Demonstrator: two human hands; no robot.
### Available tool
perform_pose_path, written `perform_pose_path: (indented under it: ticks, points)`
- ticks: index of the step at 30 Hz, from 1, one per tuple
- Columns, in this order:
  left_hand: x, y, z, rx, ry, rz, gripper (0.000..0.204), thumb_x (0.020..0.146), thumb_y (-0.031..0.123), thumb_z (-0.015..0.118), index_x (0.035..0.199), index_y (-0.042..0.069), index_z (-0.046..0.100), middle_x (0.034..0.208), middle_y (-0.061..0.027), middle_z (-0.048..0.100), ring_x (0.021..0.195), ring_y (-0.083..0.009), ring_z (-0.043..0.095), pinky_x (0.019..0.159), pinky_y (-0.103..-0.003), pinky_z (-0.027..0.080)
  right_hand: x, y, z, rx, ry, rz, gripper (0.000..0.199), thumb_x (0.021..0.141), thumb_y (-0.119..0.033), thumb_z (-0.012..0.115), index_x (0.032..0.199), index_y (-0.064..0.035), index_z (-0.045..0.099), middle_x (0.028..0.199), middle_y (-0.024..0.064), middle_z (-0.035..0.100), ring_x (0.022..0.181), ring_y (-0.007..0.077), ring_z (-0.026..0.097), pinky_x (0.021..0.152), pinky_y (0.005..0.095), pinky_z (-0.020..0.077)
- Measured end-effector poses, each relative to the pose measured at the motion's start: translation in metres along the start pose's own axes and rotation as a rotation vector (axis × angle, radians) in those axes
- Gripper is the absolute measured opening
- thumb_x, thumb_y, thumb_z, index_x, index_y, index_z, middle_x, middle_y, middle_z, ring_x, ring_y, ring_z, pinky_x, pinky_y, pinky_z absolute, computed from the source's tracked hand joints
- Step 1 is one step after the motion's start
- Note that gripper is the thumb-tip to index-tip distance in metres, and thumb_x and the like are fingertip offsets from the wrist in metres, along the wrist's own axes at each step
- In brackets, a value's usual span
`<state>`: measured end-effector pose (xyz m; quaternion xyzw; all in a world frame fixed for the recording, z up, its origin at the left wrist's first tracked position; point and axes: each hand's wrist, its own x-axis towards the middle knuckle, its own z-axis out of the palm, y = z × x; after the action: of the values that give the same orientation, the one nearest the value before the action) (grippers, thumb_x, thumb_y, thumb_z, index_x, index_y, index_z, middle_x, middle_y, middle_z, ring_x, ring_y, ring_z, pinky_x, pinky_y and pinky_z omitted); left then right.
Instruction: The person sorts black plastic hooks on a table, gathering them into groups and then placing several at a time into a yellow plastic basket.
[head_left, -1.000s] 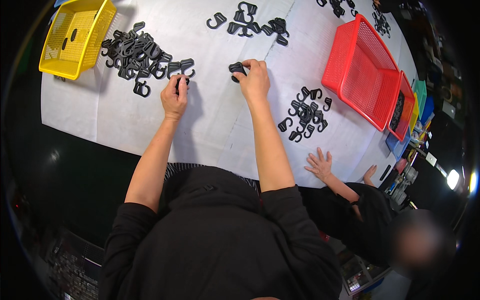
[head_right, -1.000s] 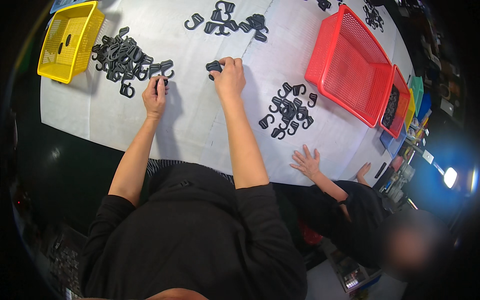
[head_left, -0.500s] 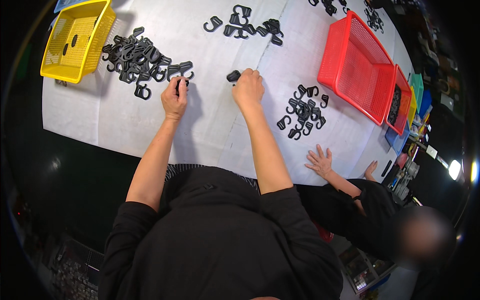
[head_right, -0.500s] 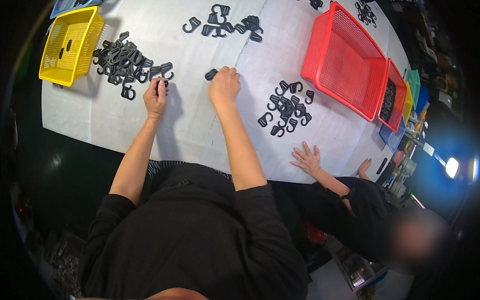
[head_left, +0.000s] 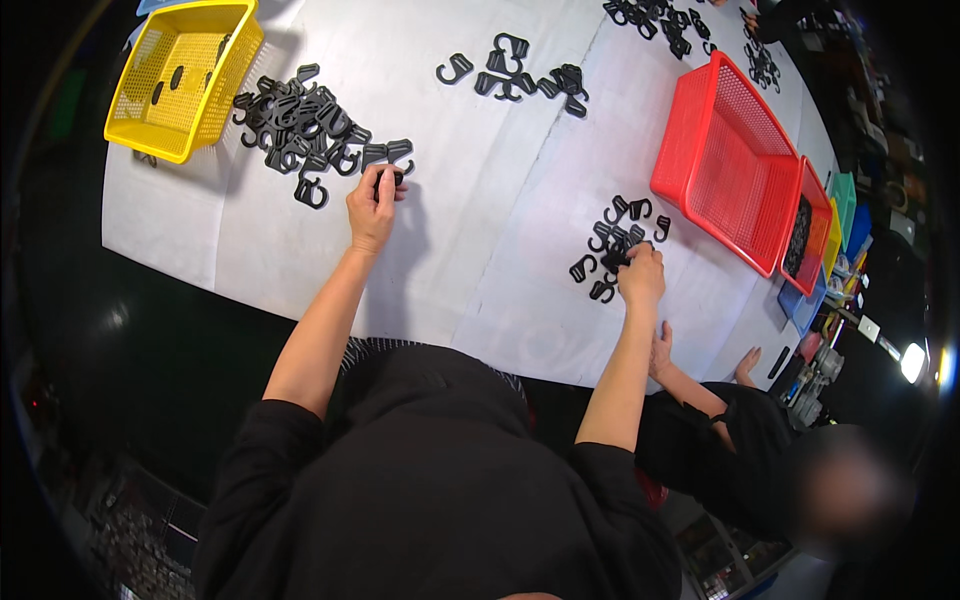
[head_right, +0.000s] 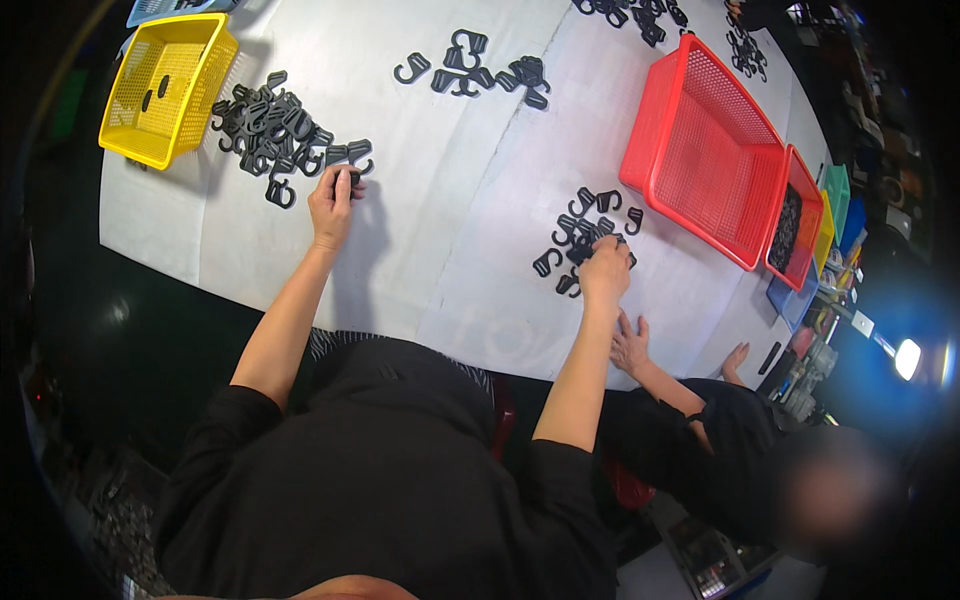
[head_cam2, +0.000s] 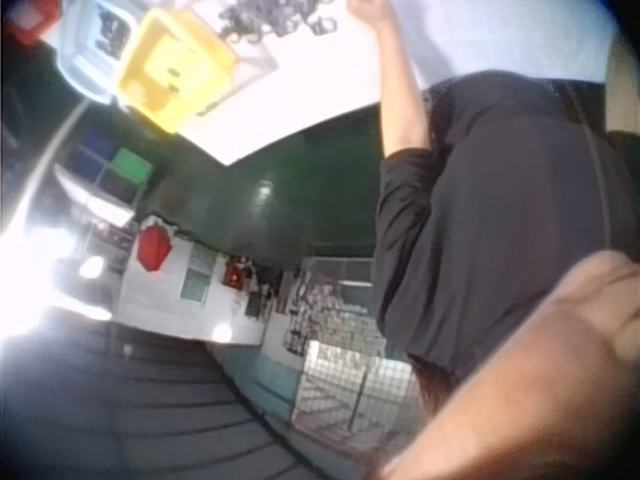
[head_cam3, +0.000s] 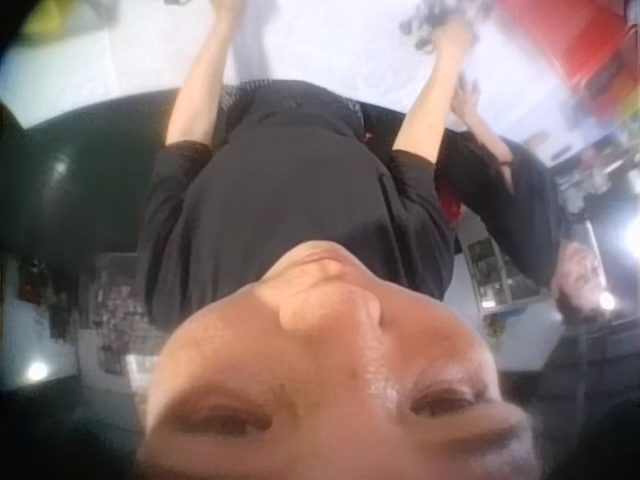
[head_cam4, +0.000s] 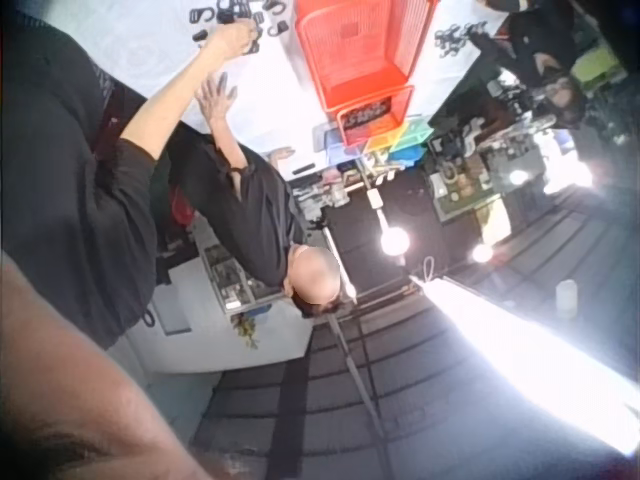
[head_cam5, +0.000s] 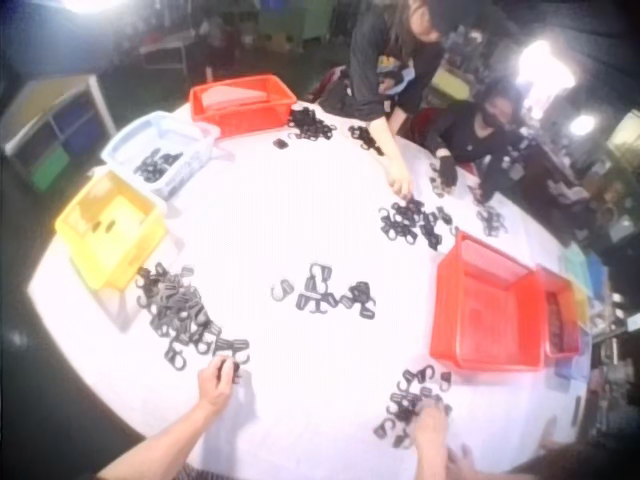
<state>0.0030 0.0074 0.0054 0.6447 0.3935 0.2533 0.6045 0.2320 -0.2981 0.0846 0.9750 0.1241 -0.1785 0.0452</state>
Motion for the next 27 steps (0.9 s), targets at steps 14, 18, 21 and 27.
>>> perform_pose_path:
  ticks: [14, 18, 21, 27]
  points:
    - [0.032, 0.012, -0.010, -0.215, -0.075, -0.085, 0.024, 0.099, 0.017, 0.041, 0.097, 0.002, 0.059, 0.098, -0.0075, 0.066, 0.094, -0.0147, 0.062, 0.076, -0.027, 0.052, 0.097, -0.229, -0.014, 0.402, 0.192, -0.342, 0.051, 0.071, -0.025, 0.078, 0.113, -0.0051, 0.058, 0.112, 0.0103, 0.050, 0.105, 0.0301, 0.052, 0.083, 0.0407, 0.0478]
    - [0.031, 0.008, -0.011, -0.214, -0.049, -0.076, 0.024, 0.098, 0.019, 0.042, 0.095, 0.001, 0.058, 0.090, -0.0081, 0.066, 0.085, -0.0139, 0.063, 0.071, -0.027, 0.052, 0.089, -0.220, -0.001, 0.401, 0.151, -0.455, 0.055, 0.065, -0.022, 0.080, 0.113, -0.0054, 0.058, 0.113, 0.0107, 0.048, 0.106, 0.0298, 0.051, 0.084, 0.0417, 0.0471]
    - [0.028, 0.001, -0.011, -0.185, -0.006, -0.040, 0.024, 0.098, 0.019, 0.043, 0.093, 0.000, 0.058, 0.084, -0.0083, 0.065, 0.076, -0.0131, 0.063, 0.066, -0.027, 0.052, 0.065, -0.198, 0.008, 0.389, 0.023, -0.637, 0.049, 0.064, -0.019, 0.080, 0.108, -0.0080, 0.061, 0.114, 0.0102, 0.048, 0.107, 0.0307, 0.050, 0.087, 0.0410, 0.0457]
    - [0.029, -0.002, -0.007, -0.105, -0.018, 0.031, 0.022, 0.097, 0.017, 0.046, 0.091, 0.000, 0.059, 0.074, -0.0067, 0.064, 0.067, -0.0113, 0.062, 0.062, -0.025, 0.051, 0.074, -0.220, 0.005, 0.596, 0.079, -0.639, 0.038, 0.073, -0.022, 0.074, 0.107, -0.0085, 0.063, 0.103, 0.0061, 0.053, 0.100, 0.0255, 0.054, 0.078, 0.0360, 0.0496]
